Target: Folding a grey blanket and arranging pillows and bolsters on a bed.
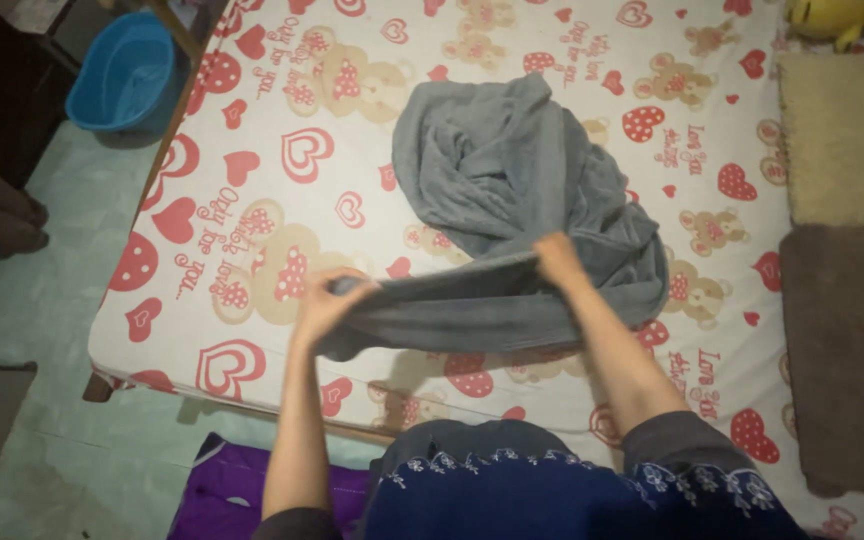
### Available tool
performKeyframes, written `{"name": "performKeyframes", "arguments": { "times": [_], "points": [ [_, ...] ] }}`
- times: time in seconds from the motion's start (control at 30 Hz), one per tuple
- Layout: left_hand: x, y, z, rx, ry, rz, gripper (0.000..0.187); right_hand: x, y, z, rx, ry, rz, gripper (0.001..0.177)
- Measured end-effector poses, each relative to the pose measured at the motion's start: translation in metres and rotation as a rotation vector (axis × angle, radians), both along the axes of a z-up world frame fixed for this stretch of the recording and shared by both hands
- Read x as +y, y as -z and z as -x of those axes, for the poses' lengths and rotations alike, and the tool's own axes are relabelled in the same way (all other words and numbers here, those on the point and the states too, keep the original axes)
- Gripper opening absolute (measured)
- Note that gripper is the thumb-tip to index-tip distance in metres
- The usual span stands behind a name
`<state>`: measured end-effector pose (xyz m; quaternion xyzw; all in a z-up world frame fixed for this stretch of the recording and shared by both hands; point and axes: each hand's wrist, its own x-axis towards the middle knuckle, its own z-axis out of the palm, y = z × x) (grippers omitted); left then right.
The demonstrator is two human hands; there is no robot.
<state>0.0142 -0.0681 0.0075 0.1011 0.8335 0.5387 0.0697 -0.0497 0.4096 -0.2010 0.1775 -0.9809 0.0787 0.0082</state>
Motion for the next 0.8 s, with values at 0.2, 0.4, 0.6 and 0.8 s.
{"name": "performKeyframes", "arguments": {
  "times": [0.2,0.4,0.6,0.8],
  "points": [
    [-0.038,0.027,0.041,0.364,-0.311,0.022,0.026,0.037,-0.119,-0.017,0.250,0.042,0.028,0.029],
    [0.053,0.028,0.048,0.302,-0.140,0.396,0.042,-0.045,-0.216,-0.120,-0.185,0.146,0.295,0.023],
    [0.173,0.005,-0.024,0.231,0.763,-0.199,0.052,-0.088,-0.210,-0.133,-0.002,-0.160,0.512,0.026],
    [0.150,0.018,-0.028,0.167,0.683,0.072,0.032,-0.062,-0.180,-0.105,-0.274,-0.246,0.359,0.049]
  ]
}}
